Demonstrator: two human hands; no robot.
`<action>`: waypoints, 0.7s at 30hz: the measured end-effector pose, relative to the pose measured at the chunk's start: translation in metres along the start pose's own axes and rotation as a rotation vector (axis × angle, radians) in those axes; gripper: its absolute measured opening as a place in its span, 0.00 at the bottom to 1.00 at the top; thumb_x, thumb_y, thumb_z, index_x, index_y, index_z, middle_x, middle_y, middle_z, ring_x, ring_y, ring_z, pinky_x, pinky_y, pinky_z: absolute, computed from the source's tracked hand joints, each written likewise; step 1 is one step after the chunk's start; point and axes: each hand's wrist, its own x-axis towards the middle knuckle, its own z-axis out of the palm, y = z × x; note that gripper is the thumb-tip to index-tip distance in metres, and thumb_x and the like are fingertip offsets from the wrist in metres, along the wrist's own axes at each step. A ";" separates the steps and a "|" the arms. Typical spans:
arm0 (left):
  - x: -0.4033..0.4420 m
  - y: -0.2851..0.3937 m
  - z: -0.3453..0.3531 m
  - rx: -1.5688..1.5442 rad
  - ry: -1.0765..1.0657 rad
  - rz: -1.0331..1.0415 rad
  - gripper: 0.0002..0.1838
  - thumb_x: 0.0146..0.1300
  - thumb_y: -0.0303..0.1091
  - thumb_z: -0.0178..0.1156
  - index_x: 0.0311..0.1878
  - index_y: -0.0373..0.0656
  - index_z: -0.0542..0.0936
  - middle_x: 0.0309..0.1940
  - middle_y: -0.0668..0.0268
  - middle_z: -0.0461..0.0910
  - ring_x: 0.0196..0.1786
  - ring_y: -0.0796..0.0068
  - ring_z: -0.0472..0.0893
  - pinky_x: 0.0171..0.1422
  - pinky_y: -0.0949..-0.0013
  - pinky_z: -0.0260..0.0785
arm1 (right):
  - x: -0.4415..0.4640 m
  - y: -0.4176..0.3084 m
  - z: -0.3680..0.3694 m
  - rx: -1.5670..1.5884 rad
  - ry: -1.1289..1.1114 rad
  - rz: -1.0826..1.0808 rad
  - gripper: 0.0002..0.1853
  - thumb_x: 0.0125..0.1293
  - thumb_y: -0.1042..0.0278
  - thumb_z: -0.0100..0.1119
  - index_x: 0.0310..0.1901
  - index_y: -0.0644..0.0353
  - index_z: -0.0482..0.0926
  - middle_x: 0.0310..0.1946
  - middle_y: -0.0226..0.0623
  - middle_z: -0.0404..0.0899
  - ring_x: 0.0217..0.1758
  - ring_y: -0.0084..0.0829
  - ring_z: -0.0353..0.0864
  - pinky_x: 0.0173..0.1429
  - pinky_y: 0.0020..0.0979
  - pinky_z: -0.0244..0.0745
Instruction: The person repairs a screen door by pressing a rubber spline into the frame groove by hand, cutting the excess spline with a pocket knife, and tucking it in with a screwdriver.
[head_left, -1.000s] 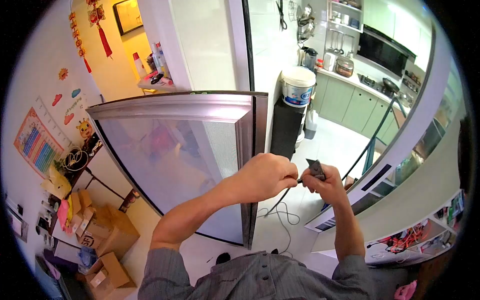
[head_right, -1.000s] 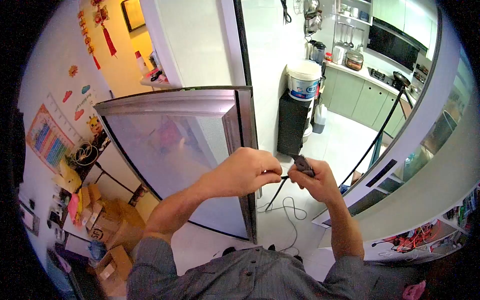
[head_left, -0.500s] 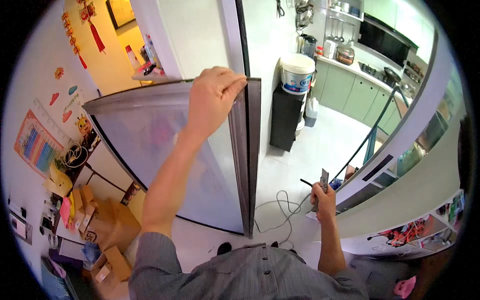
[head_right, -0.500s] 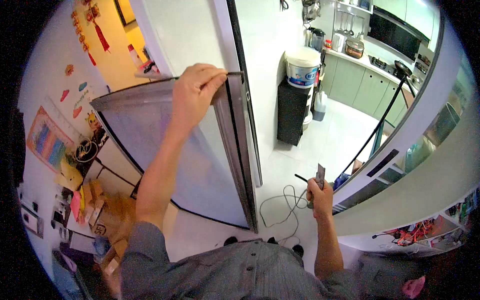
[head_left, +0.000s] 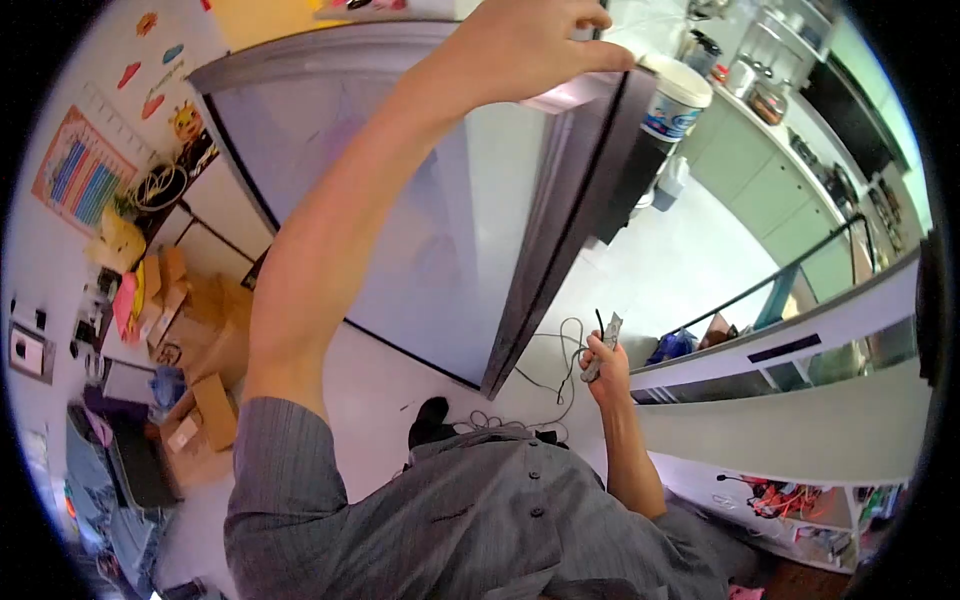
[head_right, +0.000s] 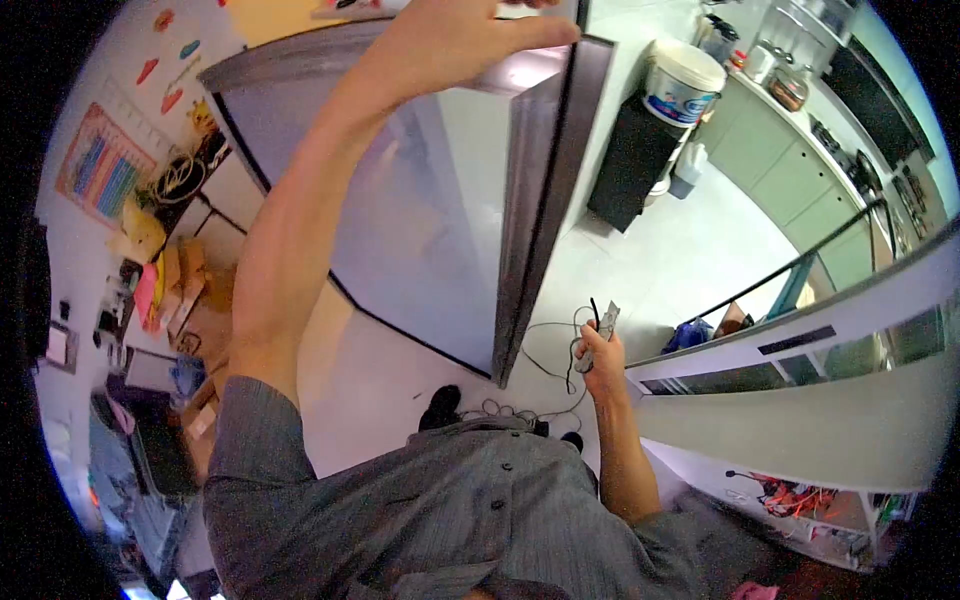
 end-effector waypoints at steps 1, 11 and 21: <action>-0.001 -0.007 -0.001 0.212 0.036 0.051 0.26 0.63 0.54 0.62 0.41 0.35 0.85 0.39 0.42 0.83 0.43 0.42 0.83 0.50 0.52 0.74 | 0.002 0.004 0.010 -0.016 0.059 0.009 0.07 0.66 0.74 0.65 0.41 0.58 0.75 0.25 0.24 0.70 0.22 0.22 0.69 0.26 0.27 0.64; -0.049 -0.059 -0.022 0.303 0.035 0.189 0.23 0.68 0.50 0.56 0.37 0.35 0.85 0.36 0.44 0.85 0.42 0.47 0.85 0.51 0.50 0.77 | 0.033 0.056 0.014 -0.050 0.146 0.081 0.08 0.67 0.67 0.66 0.33 0.56 0.76 0.21 0.25 0.67 0.19 0.23 0.65 0.24 0.29 0.58; -0.025 -0.070 0.007 0.188 -0.096 0.201 0.23 0.78 0.43 0.41 0.45 0.35 0.82 0.41 0.50 0.85 0.46 0.54 0.85 0.60 0.55 0.72 | -0.094 0.071 -0.001 0.051 0.673 -0.191 0.08 0.67 0.69 0.67 0.43 0.58 0.77 0.27 0.28 0.74 0.25 0.24 0.75 0.27 0.27 0.70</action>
